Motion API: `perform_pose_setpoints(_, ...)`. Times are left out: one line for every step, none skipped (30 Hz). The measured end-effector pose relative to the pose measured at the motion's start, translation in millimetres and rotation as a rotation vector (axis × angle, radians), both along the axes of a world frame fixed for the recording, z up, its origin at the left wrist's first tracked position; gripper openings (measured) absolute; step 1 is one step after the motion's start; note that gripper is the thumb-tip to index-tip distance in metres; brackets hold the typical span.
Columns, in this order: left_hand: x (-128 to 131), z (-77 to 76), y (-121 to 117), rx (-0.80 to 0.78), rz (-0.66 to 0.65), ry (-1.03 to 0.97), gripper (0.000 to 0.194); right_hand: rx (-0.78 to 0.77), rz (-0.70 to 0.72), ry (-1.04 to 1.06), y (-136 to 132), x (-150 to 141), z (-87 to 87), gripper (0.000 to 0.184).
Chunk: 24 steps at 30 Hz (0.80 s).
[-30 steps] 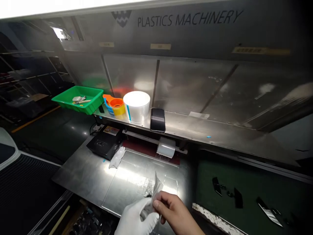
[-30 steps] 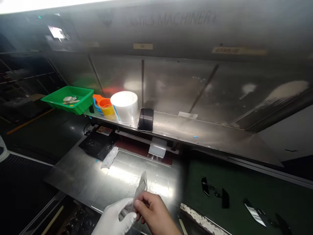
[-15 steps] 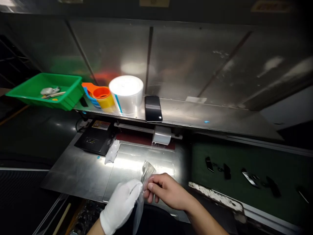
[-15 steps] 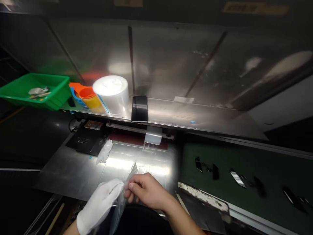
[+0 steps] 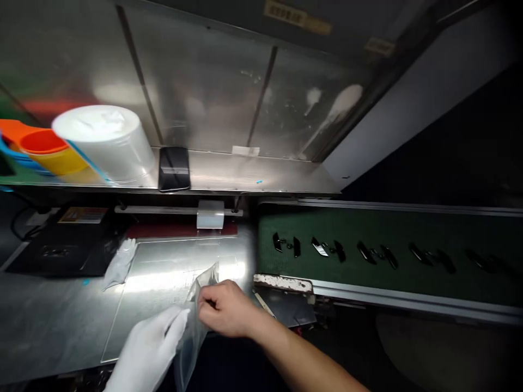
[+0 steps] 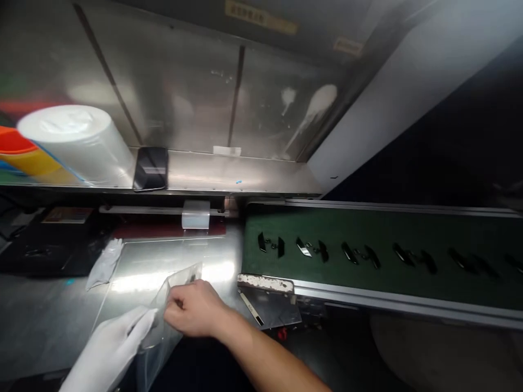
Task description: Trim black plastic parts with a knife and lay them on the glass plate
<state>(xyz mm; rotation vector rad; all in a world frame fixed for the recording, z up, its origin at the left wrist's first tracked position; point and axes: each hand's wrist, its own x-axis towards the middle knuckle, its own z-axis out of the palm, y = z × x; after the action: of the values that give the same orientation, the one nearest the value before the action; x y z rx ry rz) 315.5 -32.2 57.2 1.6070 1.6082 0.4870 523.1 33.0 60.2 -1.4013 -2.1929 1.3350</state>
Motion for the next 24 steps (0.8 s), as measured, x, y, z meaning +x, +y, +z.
perform_pose_setpoints(-0.2, -2.8, -0.4, 0.046, 0.039, 0.084, 0.046, 0.046, -0.007, -0.058, 3.4, 8.8, 2.1, 0.015)
perform_pose_setpoints(0.2, -3.9, -0.5, 0.086, 0.066, 0.153, 0.045, 0.094, -0.018, -0.112, 6.8, 18.1, 4.6, 0.016)
perform_pose_setpoints(1.3, -3.3, -0.5, 0.116, 0.077, 0.200, 0.044, 0.143, -0.027, -0.158, 9.9, 26.7, 7.4, 0.017)
perform_pose_setpoints(3.3, -1.3, -0.3, 0.135, 0.071, 0.224, 0.043, 0.189, -0.033, -0.192, 12.3, 33.9, 10.5, 0.018)
perform_pose_setpoints(6.0, 1.6, 0.3, 0.146, 0.059, 0.234, 0.043, 0.234, -0.037, -0.214, 13.7, 38.9, 14.0, 0.018)
perform_pose_setpoints(9.2, 4.9, 1.1, 0.153, 0.047, 0.236, 0.043, 0.275, -0.039, -0.225, 13.5, 41.4, 18.1, 0.016)
perform_pose_setpoints(12.5, 8.4, 2.2, 0.161, 0.042, 0.237, 0.043, 0.315, -0.039, -0.224, 11.5, 41.5, 23.1, 0.015)
perform_pose_setpoints(15.7, 11.8, 3.4, 0.171, 0.048, 0.240, 0.043, 0.352, -0.032, -0.210, 7.7, 39.5, 29.0, 0.016)
perform_pose_setpoints(18.3, 15.0, 4.4, 0.182, 0.060, 0.241, 0.042, 0.384, -0.007, -0.179, 2.3, 35.9, 35.4, 0.018)
perform_pose_setpoints(20.1, 17.9, 5.0, 0.192, 0.075, 0.239, 0.042, 0.413, 0.049, -0.131, -4.2, 31.1, 41.7, 0.020)
perform_pose_setpoints(21.0, 20.4, 5.1, 0.203, 0.090, 0.234, 0.041, 0.437, 0.134, -0.094, -10.9, 25.9, 47.2, 0.023)
perform_pose_setpoints(21.1, 22.3, 4.7, 0.213, 0.102, 0.228, 0.040, 0.450, 0.235, -0.079, -17.1, 20.5, 51.1, 0.025)
perform_pose_setpoints(20.6, 23.6, 3.8, 0.225, 0.116, 0.223, 0.040, 0.455, 0.332, -0.089, -22.2, 15.5, 52.9, 0.028)
perform_pose_setpoints(20.0, 24.1, 2.5, 0.239, 0.130, 0.221, 0.041, 0.453, 0.407, -0.125, -25.9, 11.1, 52.2, 0.029)
perform_pose_setpoints(19.5, 23.9, 0.8, 0.256, 0.147, 0.224, 0.042, 0.446, 0.453, -0.179, -28.0, 7.4, 49.1, 0.032)
perform_pose_setpoints(19.8, 23.0, -1.1, 0.274, 0.159, 0.229, 0.043, 0.436, 0.471, -0.236, -28.9, 4.5, 44.2, 0.035)
perform_pose_setpoints(21.3, 21.6, -3.2, 0.292, 0.165, 0.236, 0.044, 0.423, 0.471, -0.279, -29.0, 2.1, 37.9, 0.040)
perform_pose_setpoints(24.1, 19.8, -5.5, 0.312, 0.162, 0.242, 0.044, 0.413, 0.467, -0.303, -29.0, 0.3, 31.0, 0.044)
perform_pose_setpoints(28.4, 17.8, -7.8, 0.331, 0.150, 0.246, 0.043, 0.403, 0.461, -0.320, -29.3, -1.0, 23.9, 0.047)
perform_pose_setpoints(34.0, 15.9, -10.3, 0.350, 0.131, 0.245, 0.043, 0.391, 0.451, -0.327, -30.3, -1.9, 17.1, 0.045)
perform_pose_setpoints(40.4, 14.4, -12.7, 0.369, 0.107, 0.242, 0.042, 0.378, 0.439, -0.323, -32.2, -2.2, 10.5, 0.040)
perform_pose_setpoints(47.2, 13.2, -15.0, 0.386, 0.082, 0.237, 0.041, 0.364, 0.427, -0.309, -34.9, -2.0, 4.2, 0.037)
perform_pose_setpoints(53.9, 12.5, -17.1, 0.401, 0.054, 0.228, 0.040, 0.352, 0.417, -0.288, -38.1, -1.0, -2.3, 0.037)
perform_pose_setpoints(59.9, 12.1, -18.9, 0.411, 0.024, 0.216, 0.039, 0.340, 0.408, -0.266, -41.5, 0.5, -9.1, 0.043)
